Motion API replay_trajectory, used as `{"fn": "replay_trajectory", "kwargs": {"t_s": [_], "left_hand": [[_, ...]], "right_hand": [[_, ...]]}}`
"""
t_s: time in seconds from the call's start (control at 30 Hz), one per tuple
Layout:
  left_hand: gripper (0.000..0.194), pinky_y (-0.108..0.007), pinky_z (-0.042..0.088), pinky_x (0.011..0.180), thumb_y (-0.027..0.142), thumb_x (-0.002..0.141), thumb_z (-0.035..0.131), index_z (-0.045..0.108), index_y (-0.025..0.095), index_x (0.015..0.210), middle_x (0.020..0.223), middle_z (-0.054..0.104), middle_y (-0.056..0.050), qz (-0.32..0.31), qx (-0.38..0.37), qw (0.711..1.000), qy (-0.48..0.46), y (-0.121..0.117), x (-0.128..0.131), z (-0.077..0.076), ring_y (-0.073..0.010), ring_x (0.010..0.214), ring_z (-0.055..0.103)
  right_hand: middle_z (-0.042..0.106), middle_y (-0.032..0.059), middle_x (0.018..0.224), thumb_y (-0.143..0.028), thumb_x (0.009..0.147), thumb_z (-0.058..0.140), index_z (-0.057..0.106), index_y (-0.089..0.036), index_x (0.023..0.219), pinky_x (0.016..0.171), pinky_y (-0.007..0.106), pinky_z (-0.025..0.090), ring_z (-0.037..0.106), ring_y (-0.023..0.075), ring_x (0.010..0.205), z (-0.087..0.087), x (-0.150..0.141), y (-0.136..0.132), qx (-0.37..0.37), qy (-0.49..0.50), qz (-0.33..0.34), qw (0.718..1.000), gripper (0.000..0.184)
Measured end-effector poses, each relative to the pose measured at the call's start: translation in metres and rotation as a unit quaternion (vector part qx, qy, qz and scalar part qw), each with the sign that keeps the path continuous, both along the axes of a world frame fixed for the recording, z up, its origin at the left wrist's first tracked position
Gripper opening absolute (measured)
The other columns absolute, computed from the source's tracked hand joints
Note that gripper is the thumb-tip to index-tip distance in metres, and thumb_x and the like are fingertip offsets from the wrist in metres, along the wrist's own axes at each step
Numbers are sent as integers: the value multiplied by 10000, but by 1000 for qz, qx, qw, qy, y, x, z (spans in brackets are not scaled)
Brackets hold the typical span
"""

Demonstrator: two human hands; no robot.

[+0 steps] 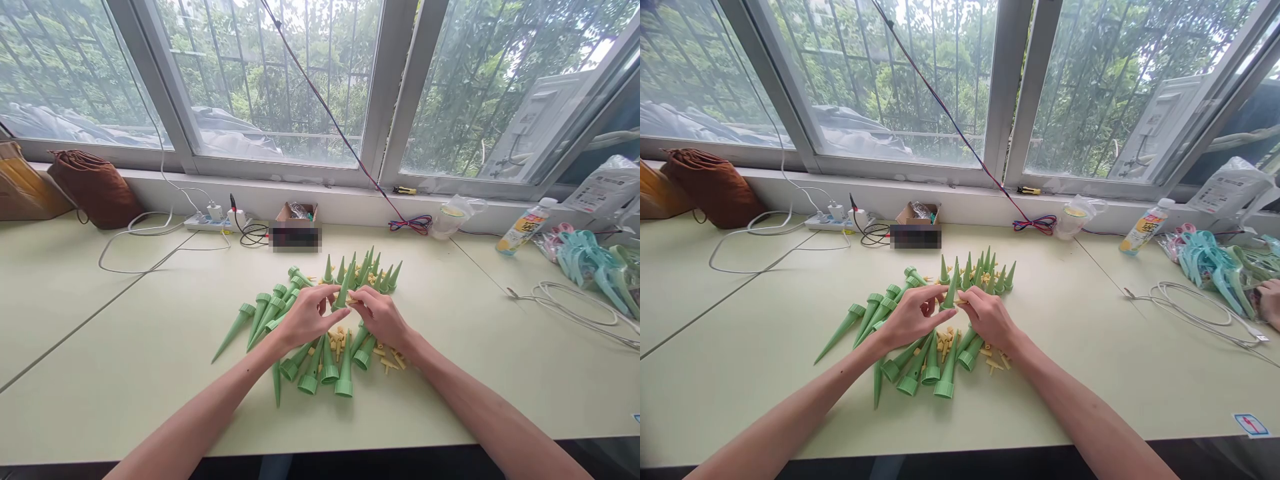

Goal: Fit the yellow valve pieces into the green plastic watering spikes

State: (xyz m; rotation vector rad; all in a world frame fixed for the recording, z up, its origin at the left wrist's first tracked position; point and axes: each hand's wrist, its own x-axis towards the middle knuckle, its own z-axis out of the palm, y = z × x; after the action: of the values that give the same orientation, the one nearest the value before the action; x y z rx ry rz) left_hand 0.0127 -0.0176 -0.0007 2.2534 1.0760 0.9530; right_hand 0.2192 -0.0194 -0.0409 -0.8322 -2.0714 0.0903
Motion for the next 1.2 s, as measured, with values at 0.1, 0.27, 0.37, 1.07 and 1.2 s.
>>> {"fn": "replay_trajectory", "kwargs": {"t_s": [0.1, 0.27, 0.37, 1.07, 1.2], "left_hand": [[374, -239, 428, 548, 416, 846, 676, 664, 173, 1130, 801, 625, -13, -7, 15, 1000, 3, 1, 0, -2, -99, 553, 445], [359, -240, 439, 580, 403, 868, 667, 656, 200, 1164, 823, 611, -3, -11, 32, 999, 10, 1, -1, -4, -96, 569, 457], [348, -242, 443, 593, 381, 869, 675, 659, 207, 1171, 834, 601, 0, -10, 32, 999, 14, 2, -1, -4, -95, 577, 469], [345, -243, 466, 633, 280, 875, 683, 661, 253, 1219, 901, 601, 1, -21, 29, 999, 4, 4, -1, -7, -91, 605, 489], [343, -251, 471, 644, 280, 877, 680, 662, 248, 1218, 892, 600, -3, -22, 34, 999, 5, 4, -2, -6, -97, 612, 493]], "right_hand": [[615, 45, 843, -201, 1011, 437, 589, -189, 1074, 554, 236, 451, 533, 125, 624, 0, 0, 0, 0, -3, -1, 1000, 164], [606, 39, 833, -215, 1019, 416, 583, -196, 1050, 559, 235, 459, 530, 125, 622, 0, 1, 1, -9, -2, 1, 1000, 170], [605, 41, 838, -212, 1016, 423, 576, -197, 1043, 568, 240, 466, 537, 129, 634, -1, 2, 1, -14, 0, 3, 1000, 156], [594, 38, 833, -197, 1009, 437, 563, -199, 1003, 578, 251, 460, 528, 135, 646, 1, 2, 1, -19, -3, 9, 1000, 126], [594, 36, 825, -206, 1012, 434, 565, -202, 1000, 576, 252, 461, 532, 136, 643, -1, 2, 1, -16, -4, 6, 1000, 132]]}}
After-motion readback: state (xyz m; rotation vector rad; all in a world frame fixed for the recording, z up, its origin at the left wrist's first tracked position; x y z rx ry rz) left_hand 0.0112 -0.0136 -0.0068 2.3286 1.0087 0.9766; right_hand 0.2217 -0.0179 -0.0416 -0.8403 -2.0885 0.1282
